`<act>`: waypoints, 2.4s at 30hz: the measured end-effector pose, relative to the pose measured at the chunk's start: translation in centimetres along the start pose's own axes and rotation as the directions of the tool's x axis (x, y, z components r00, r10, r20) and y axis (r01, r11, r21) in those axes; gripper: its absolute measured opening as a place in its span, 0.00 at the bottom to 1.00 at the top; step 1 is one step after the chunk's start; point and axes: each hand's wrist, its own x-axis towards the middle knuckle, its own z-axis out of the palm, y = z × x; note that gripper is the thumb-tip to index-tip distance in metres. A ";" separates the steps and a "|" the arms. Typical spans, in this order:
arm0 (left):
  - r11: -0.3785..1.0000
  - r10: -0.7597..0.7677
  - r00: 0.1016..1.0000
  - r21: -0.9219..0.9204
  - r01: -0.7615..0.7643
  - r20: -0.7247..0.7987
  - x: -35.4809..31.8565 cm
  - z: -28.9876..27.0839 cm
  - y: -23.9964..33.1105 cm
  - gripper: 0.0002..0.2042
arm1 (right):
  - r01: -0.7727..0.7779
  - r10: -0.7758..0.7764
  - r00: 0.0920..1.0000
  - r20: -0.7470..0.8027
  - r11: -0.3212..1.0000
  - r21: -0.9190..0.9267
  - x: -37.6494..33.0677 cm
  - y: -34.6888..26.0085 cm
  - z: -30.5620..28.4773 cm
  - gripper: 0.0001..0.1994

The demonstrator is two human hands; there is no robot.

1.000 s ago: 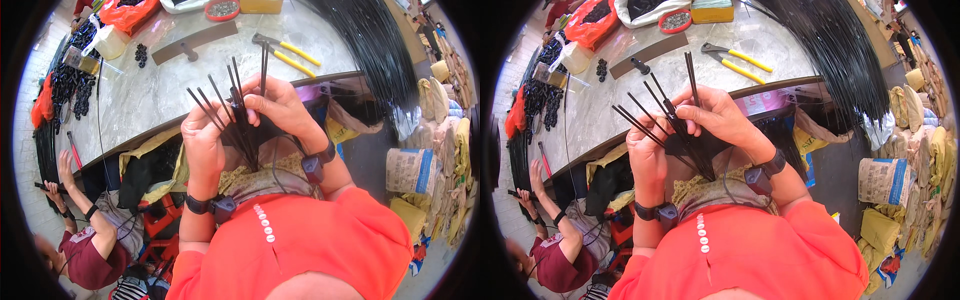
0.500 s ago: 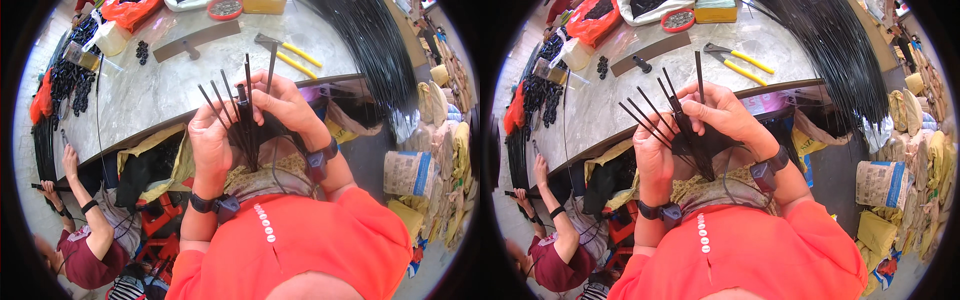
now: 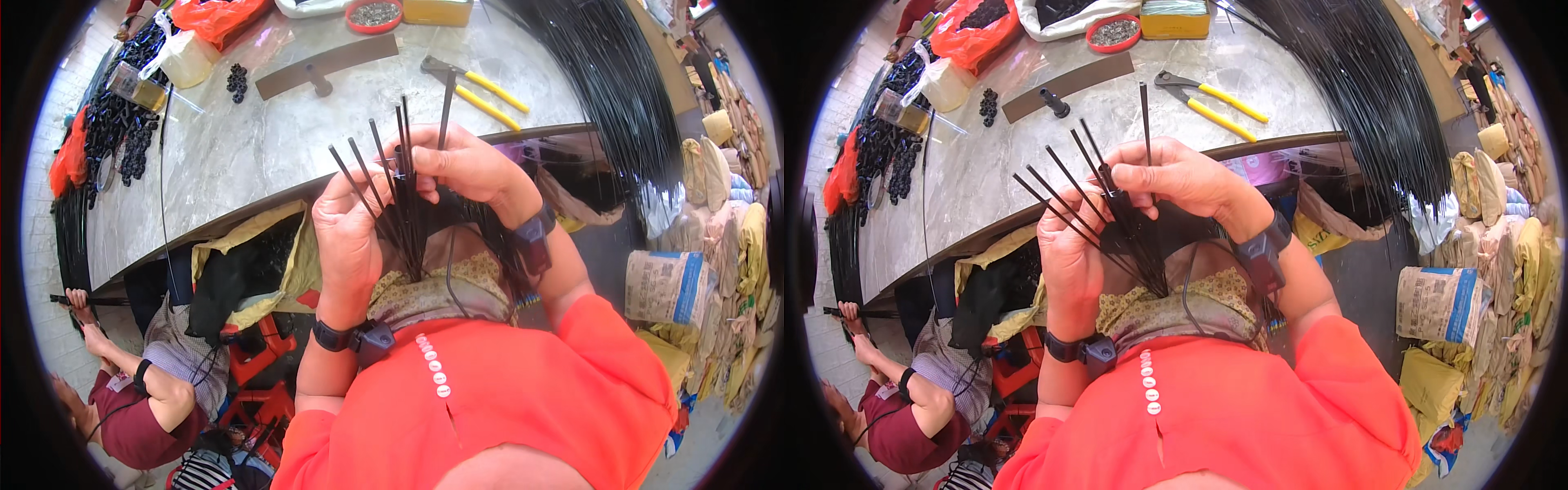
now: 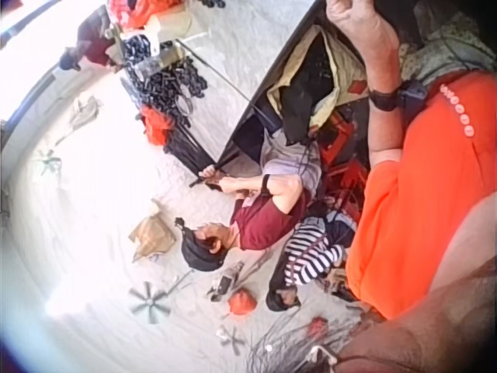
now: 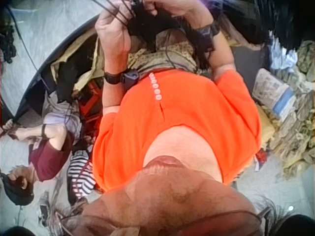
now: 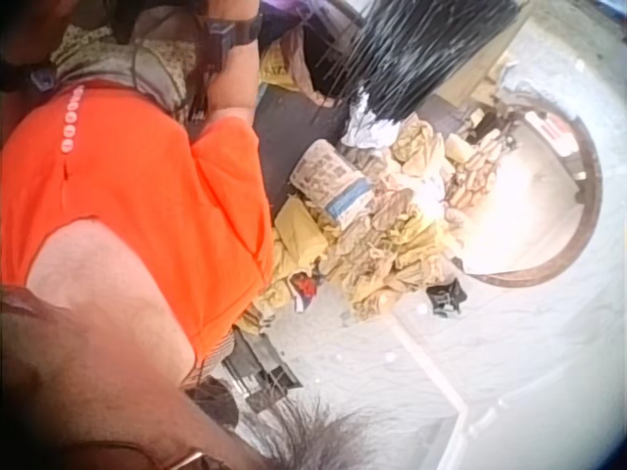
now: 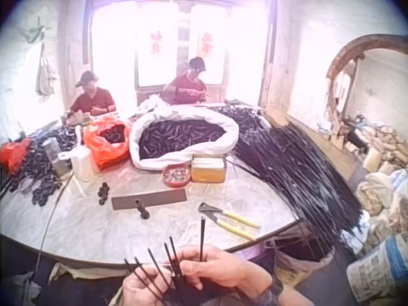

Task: The person organizes several thin black rods and inserts them into a central black plastic component, then uses pliers to secure a wire around the assembly.

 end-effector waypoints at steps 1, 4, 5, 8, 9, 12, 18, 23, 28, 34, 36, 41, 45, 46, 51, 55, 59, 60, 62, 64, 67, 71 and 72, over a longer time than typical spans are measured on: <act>1.000 0.006 1.000 -0.005 -0.006 0.014 0.0 0.1 0.0 0.07 | -0.024 0.023 1.000 0.016 0.998 0.065 0.1 0.3 -0.4 0.19; 1.000 0.005 1.000 -0.002 -0.005 0.018 -0.3 0.3 0.4 0.07 | -0.062 0.053 0.996 0.068 0.990 0.128 0.4 0.4 -0.7 0.18; 1.000 0.002 1.000 0.002 -0.002 0.012 -0.4 0.3 0.4 0.07 | -0.068 0.058 0.995 0.085 0.989 0.128 0.5 0.4 -0.6 0.17; 0.999 -0.008 1.000 0.037 0.008 -0.001 -0.6 0.2 0.7 0.06 | -0.111 0.092 0.989 0.117 0.980 0.166 0.6 0.3 -0.3 0.16; 0.998 -0.014 1.000 0.053 0.014 0.004 -0.7 0.3 0.9 0.05 | -0.112 0.089 0.987 0.131 0.977 0.180 0.6 0.3 -0.2 0.16; 0.995 -0.020 0.999 0.096 0.015 0.045 -0.9 0.6 1.6 0.03 | -0.093 0.060 0.987 0.147 0.968 0.232 0.7 1.2 -0.4 0.15; 0.996 0.007 0.997 0.090 -0.014 0.080 -1.3 -0.1 1.6 0.01 | -0.028 0.007 0.997 0.079 0.966 0.257 0.9 2.4 0.3 0.17; 0.985 0.083 0.996 0.149 -0.085 0.020 -1.5 -0.5 1.7 0.03 | -0.024 0.006 0.997 0.072 0.968 0.252 1.4 2.2 0.8 0.16; 0.972 0.179 0.984 0.157 -0.174 -0.020 -1.8 -0.9 1.6 0.04 | -0.033 0.035 0.999 -0.011 0.991 0.127 1.7 2.1 1.5 0.15; 0.958 0.185 0.981 0.236 -0.165 -0.064 -1.2 -1.5 2.2 0.06 | 0.018 -0.020 0.997 -0.073 0.999 -0.037 3.0 1.8 2.0 0.13; 0.968 0.164 0.982 0.207 -0.142 -0.095 -1.2 -1.7 2.3 0.05 | 0.009 -0.018 0.995 -0.095 0.996 -0.087 2.9 1.4 2.2 0.12; 0.988 0.117 0.988 0.115 -0.105 -0.103 -0.8 -2.0 3.0 0.04 | 0.144 -0.089 0.984 0.155 0.910 -0.390 3.6 -1.3 -0.4 0.23; 0.993 0.095 0.988 0.075 -0.086 -0.120 -0.7 -3.4 2.6 0.05 | 0.095 -0.097 0.995 -0.036 0.995 -0.033 5.6 -2.7 -2.9 0.23; 0.994 0.093 0.988 0.074 -0.085 -0.123 -0.7 -3.2 2.7 0.05 | 0.093 -0.131 0.978 -0.160 0.970 -0.225 6.6 -3.0 -2.6 0.20; 0.995 0.041 0.993 0.096 -0.031 -0.107 -0.6 -3.0 3.0 0.04 | 0.210 -0.431 0.890 -0.149 0.678 -0.704 12.9 -1.4 -2.1 0.14; 0.995 0.017 0.994 0.099 -0.007 -0.103 -0.7 -2.5 3.2 0.04 | 0.223 -0.461 0.887 -0.022 0.470 -0.854 15.1 -0.3 -3.4 0.14; 0.996 0.033 0.998 0.087 -0.028 -0.053 -1.1 -2.7 2.9 0.05 | 0.086 -0.178 0.968 -0.178 0.899 -0.430 13.3 -2.3 -1.9 0.13; 0.997 0.030 0.998 0.077 -0.026 -0.049 -1.1 -2.5 2.8 0.05 | 0.131 -0.189 0.970 -0.155 0.937 -0.324 12.2 -2.9 -1.6 0.13; 0.997 0.018 0.998 0.071 -0.014 -0.055 -1.1 -2.3 2.6 0.05 | 0.182 -0.210 0.972 -0.108 0.958 -0.222 10.9 -3.4 -1.0 0.14; 0.997 -0.006 0.998 0.070 0.010 -0.060 -1.0 -1.8 2.5 0.05 | 0.212 -0.222 0.972 -0.072 0.968 -0.133 9.8 -3.9 -0.7 0.14; 0.996 -0.007 0.999 0.091 0.011 -0.037 -1.1 -1.4 2.3 0.04 | 0.218 -0.219 0.975 -0.033 0.976 -0.008 8.5 -4.3 -0.3 0.15; 0.993 -0.010 1.000 0.117 0.013 -0.026 -1.2 -0.8 2.2 0.04 | 0.211 -0.207 0.977 -0.042 0.967 0.140 7.4 -4.2 -0.2 0.15; 0.994 -0.010 1.000 0.108 0.013 -0.025 -1.2 -0.6 2.1 0.04 | 0.208 -0.202 0.978 -0.050 0.963 0.172 7.3 -4.0 -0.2 0.15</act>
